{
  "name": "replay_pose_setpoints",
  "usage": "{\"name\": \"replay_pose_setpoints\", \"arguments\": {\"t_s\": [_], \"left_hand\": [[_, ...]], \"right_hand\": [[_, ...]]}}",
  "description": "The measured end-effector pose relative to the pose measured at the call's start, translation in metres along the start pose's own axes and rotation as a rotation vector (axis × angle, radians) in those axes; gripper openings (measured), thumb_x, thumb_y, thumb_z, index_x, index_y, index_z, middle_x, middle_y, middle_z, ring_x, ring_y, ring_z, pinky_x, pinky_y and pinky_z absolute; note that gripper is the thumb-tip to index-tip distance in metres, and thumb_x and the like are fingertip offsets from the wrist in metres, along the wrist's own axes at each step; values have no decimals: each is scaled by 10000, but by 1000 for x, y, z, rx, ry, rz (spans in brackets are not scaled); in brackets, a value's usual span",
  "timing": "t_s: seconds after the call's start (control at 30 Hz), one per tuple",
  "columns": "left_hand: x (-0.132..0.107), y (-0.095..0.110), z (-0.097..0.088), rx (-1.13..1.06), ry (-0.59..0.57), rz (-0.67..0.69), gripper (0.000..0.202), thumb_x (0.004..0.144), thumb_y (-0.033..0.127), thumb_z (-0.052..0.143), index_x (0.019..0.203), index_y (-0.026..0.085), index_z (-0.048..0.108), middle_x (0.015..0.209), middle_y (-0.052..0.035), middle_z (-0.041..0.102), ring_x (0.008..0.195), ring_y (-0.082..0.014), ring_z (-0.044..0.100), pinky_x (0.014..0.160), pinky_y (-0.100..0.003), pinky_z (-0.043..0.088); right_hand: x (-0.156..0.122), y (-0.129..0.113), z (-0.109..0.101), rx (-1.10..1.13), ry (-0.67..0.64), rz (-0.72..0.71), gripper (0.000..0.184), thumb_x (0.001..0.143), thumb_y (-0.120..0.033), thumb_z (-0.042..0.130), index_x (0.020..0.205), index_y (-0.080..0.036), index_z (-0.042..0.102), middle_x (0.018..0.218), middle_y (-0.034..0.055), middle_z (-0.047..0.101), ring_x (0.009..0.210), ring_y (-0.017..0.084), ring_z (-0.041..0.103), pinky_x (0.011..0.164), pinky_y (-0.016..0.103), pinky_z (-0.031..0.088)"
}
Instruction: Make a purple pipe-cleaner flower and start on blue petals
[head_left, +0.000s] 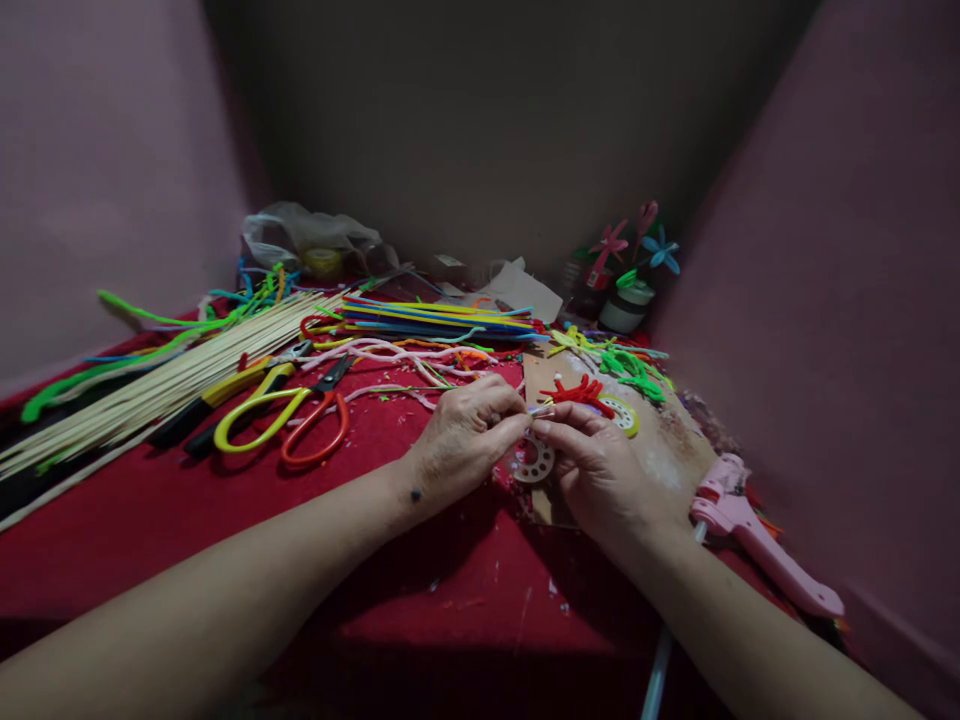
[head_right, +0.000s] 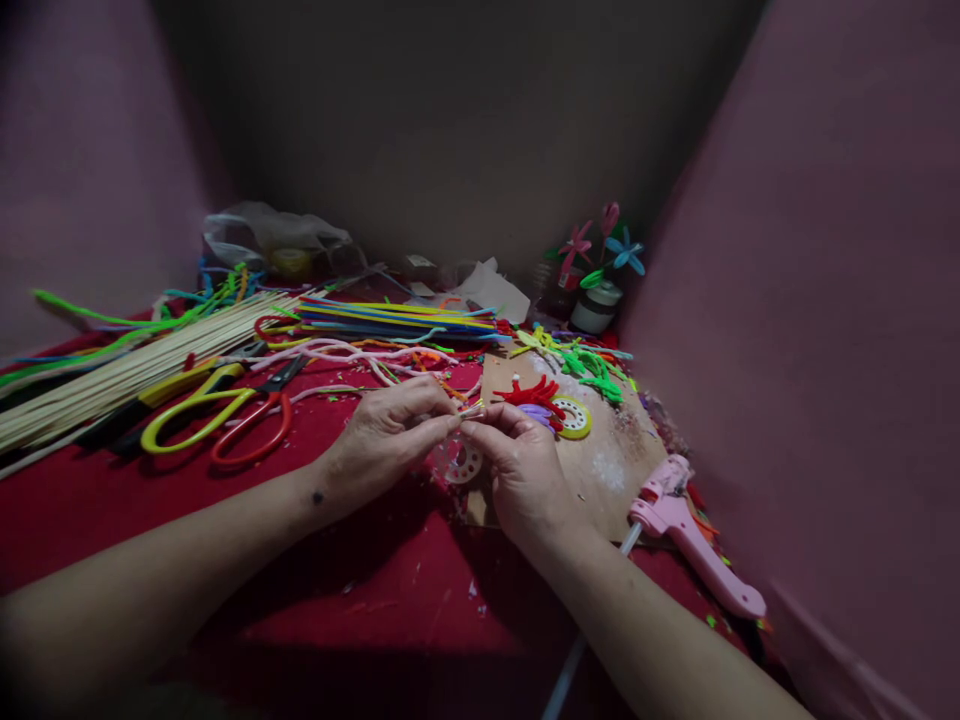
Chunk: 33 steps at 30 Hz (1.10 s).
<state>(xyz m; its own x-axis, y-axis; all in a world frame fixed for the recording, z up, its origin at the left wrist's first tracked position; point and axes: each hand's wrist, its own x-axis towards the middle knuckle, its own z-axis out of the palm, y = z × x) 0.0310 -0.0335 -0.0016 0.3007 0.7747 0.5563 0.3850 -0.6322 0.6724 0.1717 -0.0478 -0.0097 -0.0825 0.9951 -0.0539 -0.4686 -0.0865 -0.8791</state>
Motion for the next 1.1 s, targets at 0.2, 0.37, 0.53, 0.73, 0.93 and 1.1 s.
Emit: {"name": "replay_pose_setpoints", "arguments": {"t_s": [0.2, 0.37, 0.53, 0.73, 0.93, 1.1], "left_hand": [[-1, 0, 0, 29, 2, 33, 146, 794, 107, 519, 668, 145, 581, 690, 2, 502, 658, -98, 461, 612, -223, 369], [-2, 2, -1, 58, -28, 30, 141, 810, 131, 503, 699, 152, 587, 713, -2, 502, 670, -101, 465, 632, -225, 379], [-3, 5, -2, 83, -55, 63, 162, 821, 133, 477, 687, 152, 566, 712, -6, 497, 670, -103, 463, 640, -225, 378], [-4, 5, -2, 64, -47, 57, 164, 829, 134, 476, 700, 137, 577, 685, -9, 510, 647, -102, 457, 625, -230, 366], [-5, 7, -3, 7, -10, 35, 177, 837, 160, 484, 696, 130, 586, 670, -7, 513, 635, -96, 458, 618, -224, 367], [-4, 10, -4, -42, 5, -12, 182, 827, 168, 495, 662, 143, 569, 640, 7, 504, 622, -95, 454, 594, -218, 365]], "right_hand": [[0, 1, -1, 13, -43, -29, 156, 588, -145, 733, 696, -192, 631, 643, -44, 636, 560, 97, 554, 598, 239, 440], [-2, -2, -1, -30, -166, 28, 129, 628, -137, 675, 746, -191, 677, 714, -9, 670, 642, 138, 595, 669, 281, 453], [-2, -2, -2, -95, -193, 57, 139, 638, -139, 646, 745, -201, 709, 700, -3, 678, 626, 148, 589, 640, 279, 439], [-1, 1, -5, -159, -229, 45, 145, 659, -148, 622, 764, -197, 709, 645, -5, 630, 575, 128, 516, 569, 257, 408], [-9, -10, 1, -320, -227, -3, 67, 705, -251, 639, 680, -206, 683, 619, -20, 558, 565, 118, 452, 604, 281, 384], [-10, -16, -1, -632, -116, -222, 150, 728, -266, 624, 592, -215, 658, 701, 3, 576, 751, 170, 493, 735, 318, 371]]}}
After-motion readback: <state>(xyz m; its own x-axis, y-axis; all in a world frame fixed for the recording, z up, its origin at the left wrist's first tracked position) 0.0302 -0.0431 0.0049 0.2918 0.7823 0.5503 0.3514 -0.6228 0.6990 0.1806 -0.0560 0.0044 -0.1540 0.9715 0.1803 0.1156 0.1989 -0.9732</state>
